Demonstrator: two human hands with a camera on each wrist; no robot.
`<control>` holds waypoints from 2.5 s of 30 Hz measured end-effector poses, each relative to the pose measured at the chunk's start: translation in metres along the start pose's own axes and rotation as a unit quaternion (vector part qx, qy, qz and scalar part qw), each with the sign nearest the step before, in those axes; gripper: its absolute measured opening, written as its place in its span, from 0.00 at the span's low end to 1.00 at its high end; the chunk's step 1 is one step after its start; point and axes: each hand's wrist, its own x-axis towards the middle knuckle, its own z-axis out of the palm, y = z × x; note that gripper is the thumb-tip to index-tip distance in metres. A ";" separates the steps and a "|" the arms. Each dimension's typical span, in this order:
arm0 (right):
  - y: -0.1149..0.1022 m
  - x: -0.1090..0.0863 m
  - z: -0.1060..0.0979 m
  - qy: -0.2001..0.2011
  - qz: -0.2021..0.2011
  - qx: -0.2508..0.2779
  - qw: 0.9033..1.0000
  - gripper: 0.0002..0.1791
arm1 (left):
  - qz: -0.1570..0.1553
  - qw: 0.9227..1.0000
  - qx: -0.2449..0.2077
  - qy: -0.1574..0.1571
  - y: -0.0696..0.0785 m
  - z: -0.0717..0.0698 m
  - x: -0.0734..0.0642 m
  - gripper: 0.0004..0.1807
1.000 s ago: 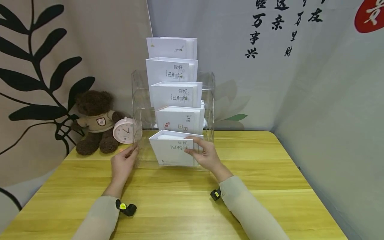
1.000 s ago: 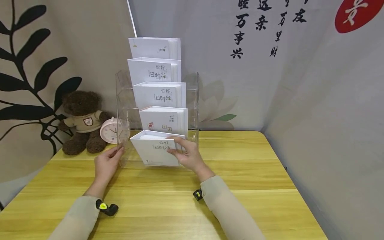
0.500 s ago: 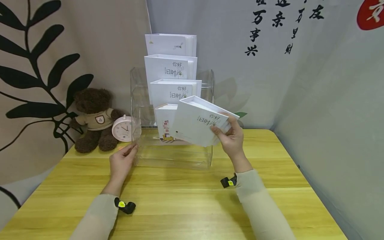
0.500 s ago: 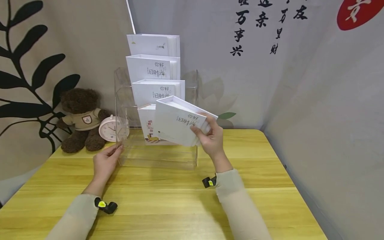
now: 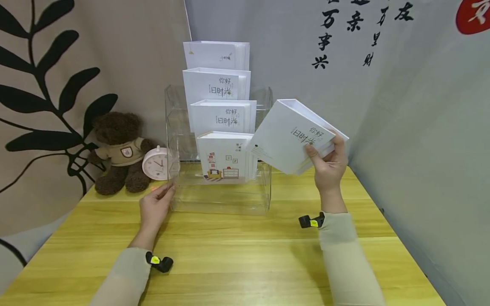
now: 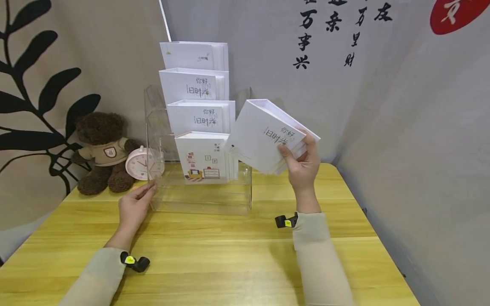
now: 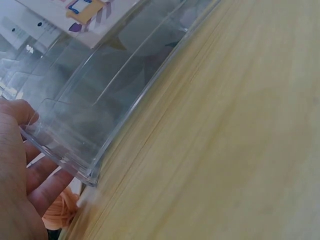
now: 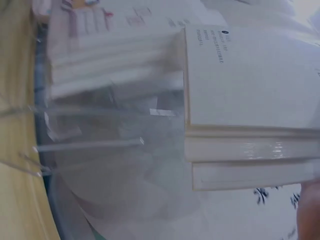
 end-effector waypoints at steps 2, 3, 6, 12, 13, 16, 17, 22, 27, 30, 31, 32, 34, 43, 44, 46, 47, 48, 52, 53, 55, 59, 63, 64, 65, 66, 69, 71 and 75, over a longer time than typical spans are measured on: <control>-0.002 0.006 -0.009 0.017 0.006 -0.003 1.000 0.26 | 0.002 1.000 -0.006 0.001 0.001 0.000 0.001 0.20; -0.003 0.009 -0.015 0.025 0.012 0.000 1.000 0.25 | 0.003 1.000 -0.008 0.000 0.002 0.000 0.001 0.20; -0.002 0.015 -0.035 0.045 0.051 0.005 0.998 0.24 | 0.004 1.000 -0.013 -0.002 0.002 0.000 0.002 0.21; 0.014 0.012 -0.073 0.077 0.183 -0.094 0.976 0.26 | -0.004 1.000 -0.008 0.000 0.000 -0.002 0.000 0.21; 0.018 0.010 -0.077 0.077 0.210 -0.117 0.968 0.26 | -0.004 1.000 -0.006 0.000 0.000 -0.002 0.000 0.21; 0.029 0.004 -0.085 0.062 0.274 -0.177 0.943 0.27 | -0.004 1.000 -0.006 -0.001 0.000 -0.002 -0.001 0.20; 0.032 0.002 -0.086 0.055 0.287 -0.187 0.938 0.27 | -0.005 1.000 -0.006 -0.003 0.000 -0.002 -0.002 0.20; 0.043 -0.003 -0.083 0.026 0.310 -0.181 0.933 0.26 | -0.003 1.000 -0.008 -0.003 0.002 -0.002 -0.002 0.21; 0.052 -0.012 -0.075 -0.005 0.324 -0.186 0.928 0.27 | 0.008 1.000 -0.004 0.000 0.003 0.000 -0.002 0.20; 0.059 -0.019 -0.068 -0.011 0.324 -0.183 0.928 0.28 | 0.013 1.000 -0.006 0.004 0.002 0.000 -0.003 0.18; 0.061 -0.020 -0.066 -0.010 0.323 -0.180 0.929 0.27 | 0.015 1.000 -0.007 0.008 0.001 0.000 -0.003 0.18; 0.063 -0.022 -0.064 -0.006 0.321 -0.173 0.931 0.27 | 0.017 1.000 -0.008 0.012 0.000 0.000 -0.002 0.17; 0.066 -0.024 -0.060 0.006 0.315 -0.163 0.935 0.26 | 0.023 0.999 -0.006 0.022 0.000 -0.001 -0.001 0.16; 0.079 -0.034 -0.053 -0.014 0.346 -0.160 0.924 0.37 | 0.018 0.999 0.011 0.045 -0.001 -0.005 0.002 0.16; 0.082 -0.036 -0.052 -0.023 0.351 -0.156 0.923 0.41 | 0.017 0.999 0.013 0.043 -0.001 -0.006 0.002 0.17; 0.087 -0.040 -0.053 -0.042 0.363 -0.146 0.919 0.52 | 0.013 0.999 0.014 0.040 0.000 -0.006 0.002 0.17; 0.090 -0.043 -0.054 -0.051 0.373 -0.138 0.916 0.57 | 0.011 0.999 0.014 0.039 0.000 -0.006 0.001 0.18; 0.093 -0.045 -0.056 -0.057 0.387 -0.130 0.911 0.62 | 0.008 0.999 0.011 0.038 0.000 -0.006 0.001 0.18; 0.101 -0.053 -0.072 -0.070 0.462 -0.135 0.874 0.70 | 0.006 0.999 0.001 0.033 -0.003 -0.003 0.001 0.17; 0.102 -0.054 -0.076 -0.067 0.477 -0.144 0.865 0.68 | 0.006 0.999 -0.002 0.032 -0.004 -0.003 0.002 0.17; 0.104 -0.055 -0.083 -0.060 0.498 -0.163 0.849 0.62 | 0.011 0.999 -0.003 0.030 -0.006 -0.003 0.003 0.17; 0.113 -0.064 -0.088 -0.109 0.537 -0.207 0.811 0.51 | 0.018 0.999 -0.004 0.033 -0.007 -0.005 0.004 0.17; 0.122 -0.078 -0.086 -0.193 0.563 -0.214 0.775 0.54 | 0.015 0.999 -0.008 0.030 -0.006 -0.006 0.002 0.17; 0.124 -0.081 -0.086 -0.200 0.563 -0.212 0.774 0.54 | 0.014 0.999 -0.009 0.027 -0.006 -0.006 0.002 0.18; 0.125 -0.084 -0.086 -0.199 0.559 -0.210 0.777 0.53 | 0.013 1.000 -0.010 0.024 -0.006 -0.006 0.002 0.18; 0.126 -0.086 -0.086 -0.195 0.554 -0.211 0.781 0.52 | 0.012 1.000 -0.010 0.022 -0.006 -0.007 0.002 0.18; 0.126 -0.089 -0.088 -0.179 0.543 -0.210 0.793 0.50 | 0.006 1.000 -0.011 0.021 -0.004 -0.006 0.003 0.18; 0.126 -0.090 -0.090 -0.172 0.548 -0.204 0.792 0.51 | 0.001 1.000 -0.010 0.023 -0.005 -0.005 0.003 0.18; 0.124 -0.090 -0.099 -0.190 0.573 -0.156 0.782 0.58 | -0.002 1.000 -0.012 0.023 -0.006 -0.004 0.003 0.18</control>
